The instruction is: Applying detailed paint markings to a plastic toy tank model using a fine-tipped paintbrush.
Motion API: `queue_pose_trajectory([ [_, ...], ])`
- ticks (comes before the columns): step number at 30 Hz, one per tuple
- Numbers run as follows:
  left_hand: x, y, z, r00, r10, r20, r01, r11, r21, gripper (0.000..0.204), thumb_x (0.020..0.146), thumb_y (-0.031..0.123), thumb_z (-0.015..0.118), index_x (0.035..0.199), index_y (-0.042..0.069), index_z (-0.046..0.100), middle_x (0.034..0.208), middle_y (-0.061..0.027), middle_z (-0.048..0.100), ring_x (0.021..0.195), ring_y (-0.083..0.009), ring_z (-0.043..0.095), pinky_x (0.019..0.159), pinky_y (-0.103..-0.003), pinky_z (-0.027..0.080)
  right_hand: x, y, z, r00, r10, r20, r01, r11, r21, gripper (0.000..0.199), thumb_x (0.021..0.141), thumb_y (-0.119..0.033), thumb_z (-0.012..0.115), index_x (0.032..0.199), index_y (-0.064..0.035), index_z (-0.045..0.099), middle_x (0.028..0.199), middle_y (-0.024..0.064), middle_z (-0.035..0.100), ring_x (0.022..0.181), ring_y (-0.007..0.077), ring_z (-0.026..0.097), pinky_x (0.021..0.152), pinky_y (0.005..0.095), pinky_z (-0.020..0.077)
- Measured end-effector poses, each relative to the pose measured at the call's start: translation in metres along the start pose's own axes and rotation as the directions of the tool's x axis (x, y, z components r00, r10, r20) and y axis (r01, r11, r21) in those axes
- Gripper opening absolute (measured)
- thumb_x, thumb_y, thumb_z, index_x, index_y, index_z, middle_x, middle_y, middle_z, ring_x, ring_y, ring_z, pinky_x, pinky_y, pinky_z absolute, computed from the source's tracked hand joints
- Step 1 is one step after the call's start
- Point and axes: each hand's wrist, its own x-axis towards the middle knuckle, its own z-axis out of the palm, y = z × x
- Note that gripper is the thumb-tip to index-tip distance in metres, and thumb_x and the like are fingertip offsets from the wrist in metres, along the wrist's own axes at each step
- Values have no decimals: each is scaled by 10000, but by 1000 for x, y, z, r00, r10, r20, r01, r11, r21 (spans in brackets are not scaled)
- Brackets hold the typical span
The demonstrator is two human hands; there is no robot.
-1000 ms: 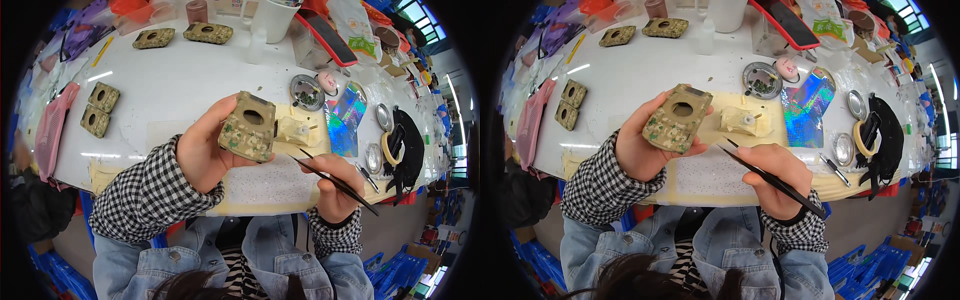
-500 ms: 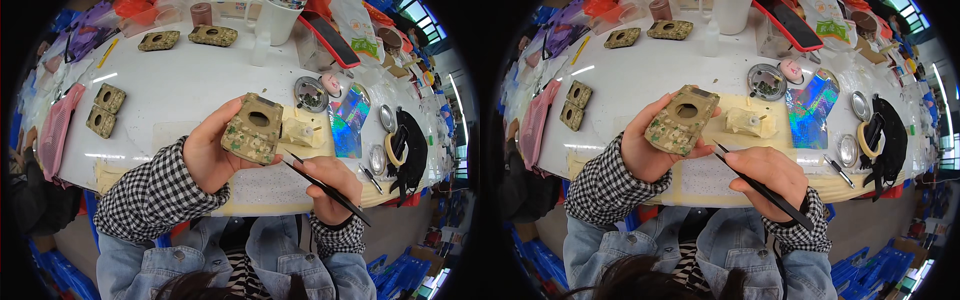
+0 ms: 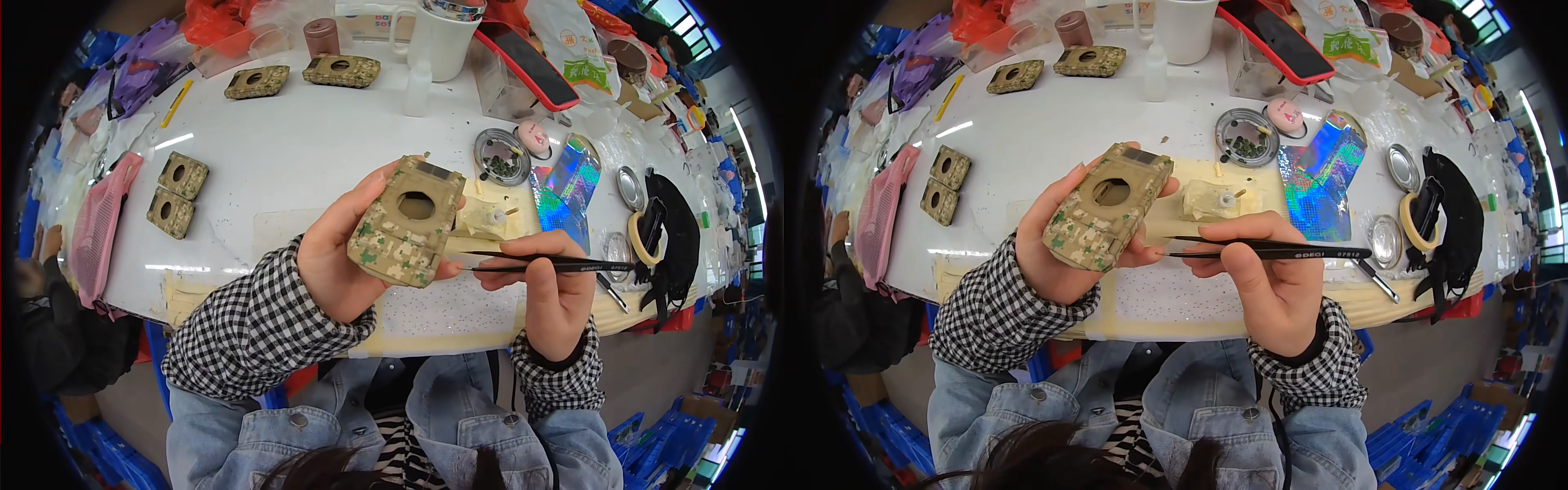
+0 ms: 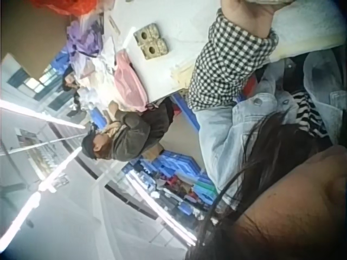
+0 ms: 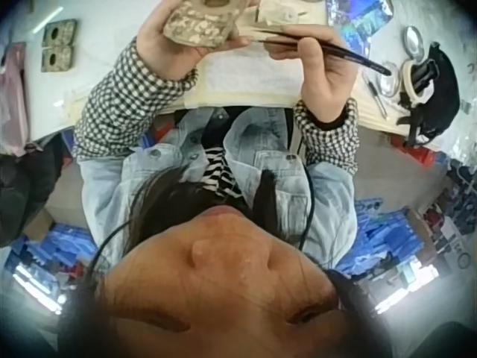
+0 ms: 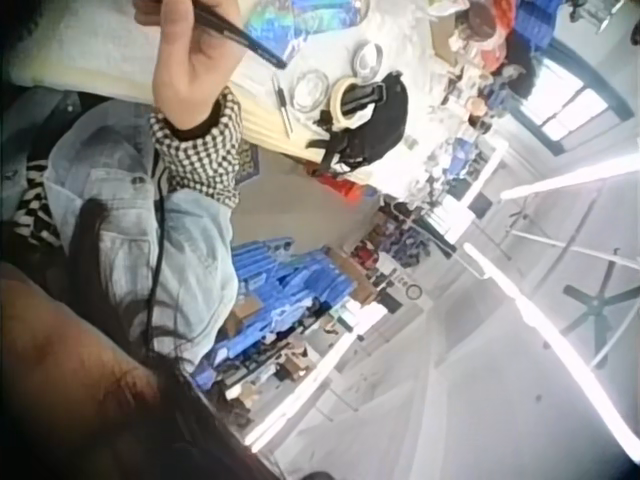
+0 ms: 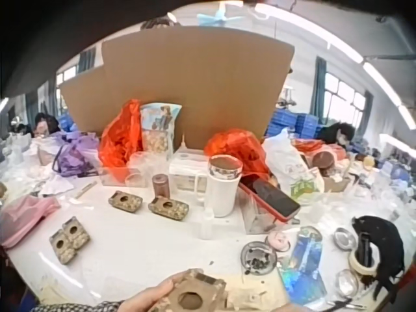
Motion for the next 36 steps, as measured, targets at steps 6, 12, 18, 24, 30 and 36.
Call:
queue_pose_trajectory([
  [6,-2,0,2,1000,9,2,-9,1000,14,516,977,372,240,1424,114,249,1385,-274,341,847,-243,647,859,-466,510,10,-2,0,997,74,-7,-74,995,64,282,975,-210,448,1036,57,515,921,179,647,810,205,668,705,287,550],
  [12,-2,1,-5,998,27,65,-27,1000,-1,456,977,354,325,1360,107,323,1322,-149,448,1210,-304,459,931,-515,450,10,-1,0,999,8,-50,-5,999,52,298,979,-236,437,1033,47,517,916,183,645,805,224,671,707,301,558],
  [18,-2,0,2,998,56,-22,-55,998,40,496,975,381,247,1406,137,288,1383,-242,364,830,-215,638,877,-468,483,12,0,3,998,-41,-55,46,993,104,305,984,-249,419,1021,39,514,938,187,633,829,249,670,741,333,563],
  [24,-2,1,4,998,52,-37,-49,995,82,499,975,380,251,1406,132,286,1374,-250,373,822,-221,640,858,-459,501,15,1,2,995,99,0,-96,962,255,304,994,-247,385,1007,31,507,951,187,628,861,267,667,775,353,560],
  [30,-3,1,3,998,44,-39,-42,997,67,502,975,381,250,1408,129,278,1371,-259,370,817,-229,643,843,-453,515,17,4,2,988,150,27,-151,940,306,329,1002,-276,352,984,19,497,957,185,626,862,268,669,761,354,570],
  [36,-2,0,3,998,39,-45,-36,997,65,498,976,378,244,1408,134,276,1367,-263,371,815,-231,647,837,-451,517,19,3,3,986,163,43,-169,936,308,336,1003,-285,345,984,20,486,952,185,622,862,272,670,750,356,575],
])
